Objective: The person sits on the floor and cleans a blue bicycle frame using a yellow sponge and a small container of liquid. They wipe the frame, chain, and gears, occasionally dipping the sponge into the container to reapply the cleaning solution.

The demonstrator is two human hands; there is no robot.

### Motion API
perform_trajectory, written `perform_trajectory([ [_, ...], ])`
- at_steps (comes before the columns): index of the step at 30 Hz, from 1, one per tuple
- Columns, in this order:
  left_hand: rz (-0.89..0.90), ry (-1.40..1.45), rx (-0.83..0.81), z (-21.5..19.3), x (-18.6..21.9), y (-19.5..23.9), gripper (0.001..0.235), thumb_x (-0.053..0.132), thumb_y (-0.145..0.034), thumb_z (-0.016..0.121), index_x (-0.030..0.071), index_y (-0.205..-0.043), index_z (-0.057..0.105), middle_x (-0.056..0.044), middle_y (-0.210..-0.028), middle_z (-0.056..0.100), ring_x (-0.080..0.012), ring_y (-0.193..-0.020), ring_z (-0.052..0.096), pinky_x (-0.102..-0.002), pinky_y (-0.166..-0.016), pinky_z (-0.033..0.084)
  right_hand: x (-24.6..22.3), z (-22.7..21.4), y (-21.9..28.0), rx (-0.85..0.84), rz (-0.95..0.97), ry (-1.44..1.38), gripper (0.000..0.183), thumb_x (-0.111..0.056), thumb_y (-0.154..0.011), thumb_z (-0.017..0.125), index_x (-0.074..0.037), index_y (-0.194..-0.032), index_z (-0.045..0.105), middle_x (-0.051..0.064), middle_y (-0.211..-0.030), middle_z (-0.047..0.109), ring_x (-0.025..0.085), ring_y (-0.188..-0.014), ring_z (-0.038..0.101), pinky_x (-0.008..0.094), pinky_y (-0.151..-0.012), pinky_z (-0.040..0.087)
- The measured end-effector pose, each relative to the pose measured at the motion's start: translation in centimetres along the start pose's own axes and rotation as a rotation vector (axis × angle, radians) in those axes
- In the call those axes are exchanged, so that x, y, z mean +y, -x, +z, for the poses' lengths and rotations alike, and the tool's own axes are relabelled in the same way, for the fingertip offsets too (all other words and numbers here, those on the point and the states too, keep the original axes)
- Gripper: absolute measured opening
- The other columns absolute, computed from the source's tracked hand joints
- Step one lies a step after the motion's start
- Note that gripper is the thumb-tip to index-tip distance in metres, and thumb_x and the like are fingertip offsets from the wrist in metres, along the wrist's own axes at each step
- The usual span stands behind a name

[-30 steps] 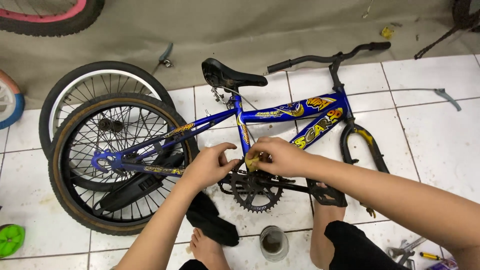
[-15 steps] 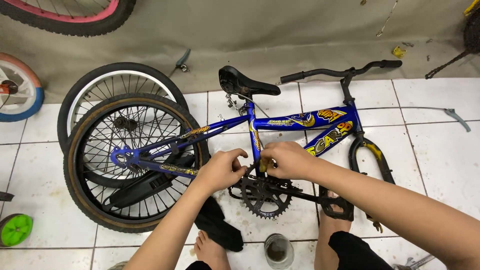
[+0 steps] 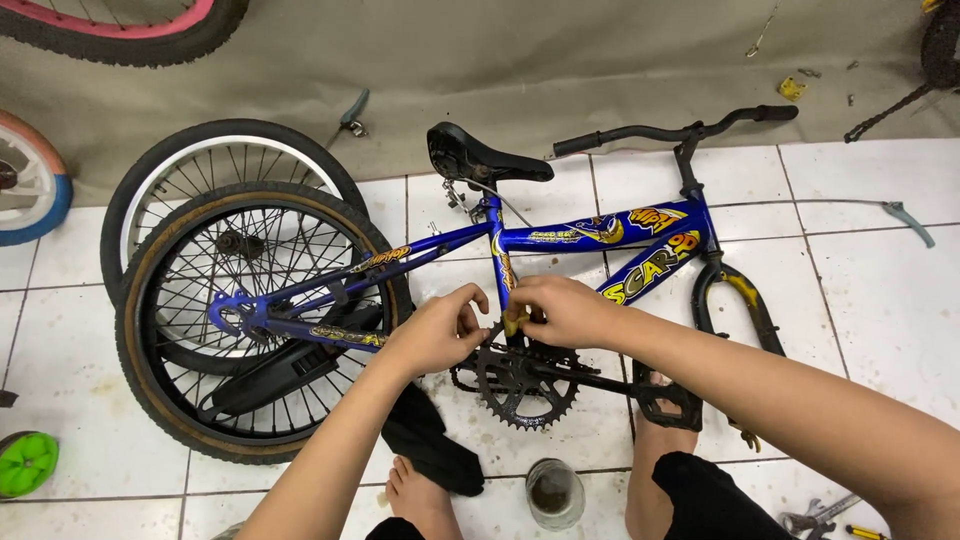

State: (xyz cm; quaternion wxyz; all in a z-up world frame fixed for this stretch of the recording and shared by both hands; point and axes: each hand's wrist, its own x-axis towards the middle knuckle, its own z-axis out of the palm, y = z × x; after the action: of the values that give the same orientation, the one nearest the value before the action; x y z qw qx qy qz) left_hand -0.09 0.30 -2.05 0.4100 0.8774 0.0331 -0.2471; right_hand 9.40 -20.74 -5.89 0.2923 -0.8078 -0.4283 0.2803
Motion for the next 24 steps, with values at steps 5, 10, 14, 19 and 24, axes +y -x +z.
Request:
perform_trajectory([
  [5,-0.014,-0.040,-0.001,0.1,-0.1,0.0,0.017,0.016,-0.086,0.069,0.004,-0.098,0.069,-0.015,-0.081,0.074,-0.0277,-0.075,0.070,-0.039,-0.069,0.055,0.5,-0.5,0.0,0.003,0.059,0.131,0.016,-0.018,-0.080,0.070,-0.015,-0.095,0.070,0.003,-0.093,0.072,0.024,-0.082,0.071,0.040,-0.077,0.057],
  [10,-0.005,-0.092,-0.029,0.0,-0.4,0.1,0.023,0.021,-0.081,0.076,0.004,-0.095,0.070,-0.016,-0.082,0.073,-0.0319,-0.083,0.071,-0.042,-0.073,0.056,-1.7,-0.9,0.6,-0.031,-0.016,0.097,0.016,-0.013,-0.087,0.065,-0.011,-0.102,0.071,0.010,-0.100,0.073,0.032,-0.092,0.072,0.042,-0.083,0.056],
  [14,0.015,-0.073,-0.028,-0.6,-0.1,0.5,0.012,0.012,-0.085,0.072,0.001,-0.092,0.072,-0.018,-0.081,0.074,-0.0328,-0.082,0.070,-0.041,-0.074,0.056,0.3,0.3,0.4,-0.055,0.014,0.188,0.023,-0.018,-0.079,0.068,-0.012,-0.101,0.070,0.009,-0.094,0.074,0.034,-0.091,0.072,0.046,-0.081,0.056],
  [19,0.008,-0.010,-0.042,-0.2,-1.3,0.4,0.014,0.012,-0.085,0.074,0.001,-0.092,0.072,-0.017,-0.082,0.073,-0.0308,-0.083,0.070,-0.041,-0.076,0.055,-1.9,-1.0,0.5,-0.044,0.035,0.129,0.023,-0.017,-0.084,0.066,-0.012,-0.106,0.071,0.007,-0.096,0.076,0.030,-0.091,0.073,0.042,-0.083,0.056],
  [24,-0.006,-0.029,-0.057,-0.7,-0.3,1.0,0.023,0.017,-0.079,0.080,0.002,-0.096,0.073,-0.015,-0.085,0.072,-0.0303,-0.088,0.072,-0.042,-0.079,0.056,-2.0,0.2,0.6,-0.067,-0.082,0.063,0.020,-0.016,-0.088,0.064,-0.008,-0.106,0.067,0.017,-0.102,0.073,0.042,-0.094,0.069,0.054,-0.084,0.054],
])
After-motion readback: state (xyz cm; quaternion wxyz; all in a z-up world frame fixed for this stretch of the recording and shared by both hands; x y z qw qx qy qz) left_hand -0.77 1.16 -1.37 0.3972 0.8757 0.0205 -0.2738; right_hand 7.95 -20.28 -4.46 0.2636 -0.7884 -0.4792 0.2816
